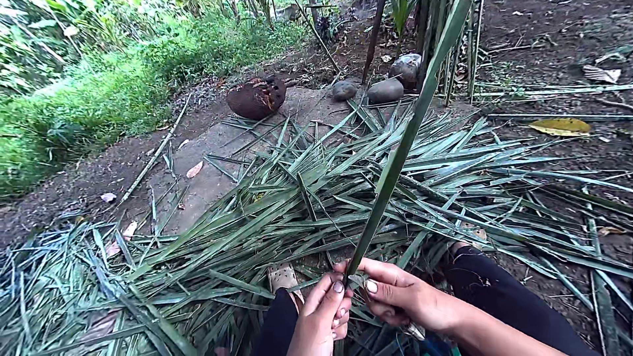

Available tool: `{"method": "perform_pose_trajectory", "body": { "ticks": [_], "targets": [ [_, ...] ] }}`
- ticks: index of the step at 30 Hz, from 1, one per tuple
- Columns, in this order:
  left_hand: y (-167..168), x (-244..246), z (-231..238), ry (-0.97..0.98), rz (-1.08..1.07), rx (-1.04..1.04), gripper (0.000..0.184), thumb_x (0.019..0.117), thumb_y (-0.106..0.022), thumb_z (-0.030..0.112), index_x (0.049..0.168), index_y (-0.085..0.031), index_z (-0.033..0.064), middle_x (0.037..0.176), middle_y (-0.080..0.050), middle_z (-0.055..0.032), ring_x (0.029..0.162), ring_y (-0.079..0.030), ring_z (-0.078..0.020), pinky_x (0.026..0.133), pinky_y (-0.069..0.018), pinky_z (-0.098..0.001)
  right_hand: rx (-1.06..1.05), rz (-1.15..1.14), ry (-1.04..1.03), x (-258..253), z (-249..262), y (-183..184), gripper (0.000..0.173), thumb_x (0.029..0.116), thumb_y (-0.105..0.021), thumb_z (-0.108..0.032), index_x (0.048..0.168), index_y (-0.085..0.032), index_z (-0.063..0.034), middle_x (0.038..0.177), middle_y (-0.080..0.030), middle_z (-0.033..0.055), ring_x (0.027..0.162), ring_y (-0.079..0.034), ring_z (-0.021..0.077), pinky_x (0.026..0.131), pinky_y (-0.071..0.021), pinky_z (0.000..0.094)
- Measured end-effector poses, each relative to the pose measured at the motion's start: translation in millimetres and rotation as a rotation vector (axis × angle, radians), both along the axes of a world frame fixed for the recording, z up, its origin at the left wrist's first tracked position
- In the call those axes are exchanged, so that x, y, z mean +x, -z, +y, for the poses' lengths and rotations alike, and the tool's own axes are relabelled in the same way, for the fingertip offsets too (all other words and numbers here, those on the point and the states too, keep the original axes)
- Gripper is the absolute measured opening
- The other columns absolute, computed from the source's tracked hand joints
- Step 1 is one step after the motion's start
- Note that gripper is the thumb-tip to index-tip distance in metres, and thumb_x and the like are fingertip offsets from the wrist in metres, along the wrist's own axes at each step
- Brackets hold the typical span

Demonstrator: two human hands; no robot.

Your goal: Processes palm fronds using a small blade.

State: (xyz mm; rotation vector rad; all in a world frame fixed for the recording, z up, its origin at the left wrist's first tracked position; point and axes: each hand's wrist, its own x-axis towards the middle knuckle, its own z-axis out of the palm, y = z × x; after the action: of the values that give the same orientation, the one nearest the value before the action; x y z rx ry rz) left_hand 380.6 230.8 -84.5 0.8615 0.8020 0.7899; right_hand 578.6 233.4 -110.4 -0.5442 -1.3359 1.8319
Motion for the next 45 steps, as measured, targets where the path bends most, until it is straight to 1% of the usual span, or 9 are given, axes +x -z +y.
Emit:
{"method": "perform_pose_trajectory", "body": {
  "ticks": [6,12,20,22,25,30,38,43,45],
  "targets": [
    [-2,8,-10,-0.117,-0.044,-0.175,0.054,0.1115,-0.012,0.027,0.091,-0.059,0.0110,0.063,-0.050,0.0084,0.047,-0.041,0.0037,0.044,-0.0342,-0.0110,-0.082,0.012,-0.039,-9,-3,0,0.036,0.1072,-0.035,-0.019,0.139,-0.052,-0.0200,0.070,-0.047,-0.0131,0.048,-0.034,-0.0062,0.042,-0.0286,0.0105],
    [0,10,-12,-0.149,0.031,-0.023,0.031,0.1032,-0.029,0.005,0.095,-0.058,0.0133,0.068,-0.050,0.0105,0.050,-0.042,0.0062,0.045,-0.0340,-0.0091,-0.142,0.007,-0.107,-5,-7,-5,0.047,0.1057,-0.034,-0.017,0.153,-0.037,-0.0199,0.066,-0.044,-0.0133,0.047,-0.035,-0.0053,0.042,-0.0283,0.0112],
    [2,17,-21,-0.242,0.009,0.158,0.036,0.1004,-0.035,0.003,0.083,-0.063,0.0170,0.062,-0.049,0.0153,0.048,-0.038,0.0095,0.045,-0.0307,-0.0086,-0.075,0.039,-0.049,-9,-10,-3,0.043,0.1068,-0.037,-0.017,0.148,-0.049,-0.0187,0.064,-0.045,-0.0153,0.048,-0.036,-0.0069,0.043,-0.0278,0.0105],
    [3,16,-22,-0.257,-0.015,0.202,0.035,0.1002,-0.036,0.003,0.084,-0.064,0.0178,0.061,-0.049,0.0158,0.048,-0.037,0.0099,0.045,-0.0302,-0.0086,-0.049,0.042,-0.069,-7,-10,-1,0.035,0.1080,-0.038,-0.020,0.140,-0.054,-0.0216,0.064,-0.046,-0.0158,0.050,-0.036,-0.0077,0.044,-0.0284,0.0101],
    [5,19,-24,-0.303,-0.004,0.267,0.034,0.1005,-0.036,0.003,0.084,-0.062,0.0171,0.063,-0.049,0.0157,0.049,-0.038,0.0099,0.045,-0.0310,-0.0083,-0.034,0.050,-0.074,-7,-10,-1,0.040,0.1083,-0.037,-0.019,0.146,-0.050,-0.0183,0.065,-0.045,-0.0151,0.051,-0.037,-0.0069,0.045,-0.0291,0.0104],
    [10,22,-28,-0.340,0.028,0.453,0.027,0.1030,-0.043,0.006,0.092,-0.065,0.0162,0.069,-0.055,0.0171,0.056,-0.043,0.0107,0.050,-0.0346,-0.0086,0.013,0.061,-0.031,-10,-13,-1,0.039,0.1087,-0.038,-0.020,0.145,-0.051,-0.0162,0.065,-0.046,-0.0147,0.051,-0.037,-0.0074,0.046,-0.0295,0.0100],
    [3,22,-33,-0.166,-0.140,0.085,0.040,0.1003,-0.034,0.004,0.079,-0.065,0.0181,0.059,-0.049,0.0154,0.047,-0.038,0.0096,0.044,-0.0313,-0.0086,0.137,0.041,0.012,-4,-12,0,0.043,0.1083,-0.039,-0.016,0.149,-0.050,-0.0113,0.064,-0.046,-0.0146,0.052,-0.037,-0.0082,0.046,-0.0290,0.0099],
    [-1,16,-30,-0.055,-0.205,-0.038,0.039,0.1003,-0.035,0.007,0.079,-0.065,0.0185,0.059,-0.049,0.0141,0.047,-0.039,0.0085,0.044,-0.0316,-0.0089,0.382,-0.098,0.290,-9,-19,4,0.034,0.1098,-0.042,-0.019,0.132,-0.062,-0.0034,0.076,-0.056,-0.0080,0.060,-0.043,-0.0090,0.054,-0.0367,0.0092],
    [0,13,-31,-0.023,-0.147,-0.014,0.038,0.0997,-0.034,0.006,0.081,-0.065,0.0184,0.060,-0.048,0.0147,0.047,-0.037,0.0087,0.044,-0.0299,-0.0091,0.358,-0.081,0.428,-9,-19,1,0.033,0.1098,-0.042,-0.024,0.131,-0.063,-0.0080,0.071,-0.051,-0.0125,0.056,-0.040,-0.0098,0.051,-0.0350,0.0093]
  ]
}}
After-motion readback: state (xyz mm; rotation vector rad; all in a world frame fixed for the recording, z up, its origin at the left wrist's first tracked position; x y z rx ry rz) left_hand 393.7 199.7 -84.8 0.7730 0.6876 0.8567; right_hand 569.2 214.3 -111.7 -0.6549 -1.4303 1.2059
